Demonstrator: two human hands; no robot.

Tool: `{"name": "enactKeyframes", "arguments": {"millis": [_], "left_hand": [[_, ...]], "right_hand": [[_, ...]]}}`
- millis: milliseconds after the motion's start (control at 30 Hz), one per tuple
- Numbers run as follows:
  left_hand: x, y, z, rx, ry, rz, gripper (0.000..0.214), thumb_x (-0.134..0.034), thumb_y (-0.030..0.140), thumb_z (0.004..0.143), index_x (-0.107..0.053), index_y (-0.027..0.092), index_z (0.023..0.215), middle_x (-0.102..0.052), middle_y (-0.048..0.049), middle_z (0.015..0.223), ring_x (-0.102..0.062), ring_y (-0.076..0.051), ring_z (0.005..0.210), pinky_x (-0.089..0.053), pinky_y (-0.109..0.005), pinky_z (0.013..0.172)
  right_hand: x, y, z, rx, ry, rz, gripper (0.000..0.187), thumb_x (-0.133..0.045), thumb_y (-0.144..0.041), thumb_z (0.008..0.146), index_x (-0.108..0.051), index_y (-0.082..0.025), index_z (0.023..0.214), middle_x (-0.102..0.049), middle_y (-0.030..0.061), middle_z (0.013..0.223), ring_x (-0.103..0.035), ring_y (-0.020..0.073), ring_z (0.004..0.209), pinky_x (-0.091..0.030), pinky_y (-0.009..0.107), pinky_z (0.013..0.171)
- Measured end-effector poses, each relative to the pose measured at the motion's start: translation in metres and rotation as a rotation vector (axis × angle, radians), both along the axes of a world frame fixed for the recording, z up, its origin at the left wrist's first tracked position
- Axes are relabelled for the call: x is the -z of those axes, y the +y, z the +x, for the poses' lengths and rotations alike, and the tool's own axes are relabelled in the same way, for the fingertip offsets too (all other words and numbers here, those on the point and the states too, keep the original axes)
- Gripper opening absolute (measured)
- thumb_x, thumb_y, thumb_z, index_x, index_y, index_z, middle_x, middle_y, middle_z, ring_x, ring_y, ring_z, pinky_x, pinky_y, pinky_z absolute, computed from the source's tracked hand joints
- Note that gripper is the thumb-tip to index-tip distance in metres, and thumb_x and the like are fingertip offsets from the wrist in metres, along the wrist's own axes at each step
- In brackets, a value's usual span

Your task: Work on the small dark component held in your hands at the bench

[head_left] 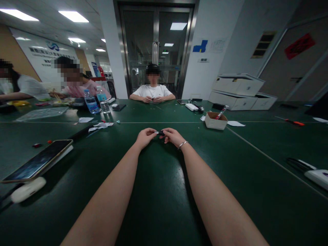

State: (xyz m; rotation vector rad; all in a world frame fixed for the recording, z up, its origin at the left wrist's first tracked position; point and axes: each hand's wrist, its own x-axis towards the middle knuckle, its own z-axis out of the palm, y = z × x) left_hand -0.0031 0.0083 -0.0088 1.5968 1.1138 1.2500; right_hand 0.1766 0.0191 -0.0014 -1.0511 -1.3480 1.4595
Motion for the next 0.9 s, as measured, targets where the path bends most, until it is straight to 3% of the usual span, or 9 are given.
{"name": "enactKeyframes", "arguments": {"millis": [233, 400, 600, 733, 900], "left_hand": [[-0.0049, -0.0048, 0.0011, 0.014, -0.006, -0.017, 0.027, -0.067, 0.034, 0.069, -0.063, 0.016, 0.088, -0.062, -0.0018, 0.071, -0.058, -0.013, 0.067, -0.046, -0.028, 0.065], [-0.0034, -0.0044, -0.0002, 0.051, 0.011, 0.007, 0.034, -0.072, 0.031, 0.063, -0.064, 0.015, 0.091, -0.065, -0.0028, 0.073, -0.059, -0.013, 0.067, -0.046, -0.027, 0.067], [-0.0032, -0.0031, 0.0002, 0.002, 0.003, -0.004, 0.032, -0.071, 0.034, 0.064, -0.067, 0.014, 0.088, -0.067, -0.0067, 0.082, -0.060, -0.015, 0.073, -0.047, -0.029, 0.069], [-0.0048, -0.0051, 0.0003, -0.010, 0.036, 0.007, 0.036, -0.069, 0.037, 0.067, -0.064, 0.016, 0.095, -0.065, -0.0038, 0.074, -0.059, -0.014, 0.066, -0.047, -0.029, 0.065], [-0.0028, -0.0041, -0.0002, 0.025, 0.030, 0.017, 0.031, -0.071, 0.033, 0.064, -0.063, 0.016, 0.089, -0.066, -0.0031, 0.073, -0.060, -0.014, 0.068, -0.046, -0.028, 0.067]], "right_hand": [[0.0001, -0.0006, 0.0004, 0.001, -0.010, 0.017, 0.008, -0.049, -0.012, 0.089, -0.054, -0.012, 0.095, -0.068, 0.0040, 0.062, -0.052, 0.0063, 0.037, -0.051, 0.018, 0.041], [-0.0010, -0.0012, 0.0001, 0.004, 0.006, 0.010, 0.008, -0.049, -0.013, 0.089, -0.054, -0.012, 0.094, -0.068, 0.0043, 0.062, -0.052, 0.0062, 0.037, -0.051, 0.018, 0.041], [-0.0005, -0.0012, 0.0003, 0.012, 0.008, 0.011, 0.006, -0.049, -0.012, 0.089, -0.054, -0.012, 0.093, -0.068, 0.0044, 0.061, -0.051, 0.0062, 0.036, -0.051, 0.019, 0.041], [0.0008, 0.0004, 0.0007, 0.008, 0.007, 0.009, 0.006, -0.049, -0.013, 0.089, -0.054, -0.012, 0.093, -0.068, 0.0049, 0.062, -0.052, 0.0066, 0.037, -0.051, 0.019, 0.041], [0.0004, 0.0010, 0.0000, 0.011, 0.005, 0.007, 0.006, -0.049, -0.013, 0.089, -0.054, -0.013, 0.092, -0.068, 0.0041, 0.061, -0.051, 0.0069, 0.037, -0.050, 0.019, 0.040]]}}
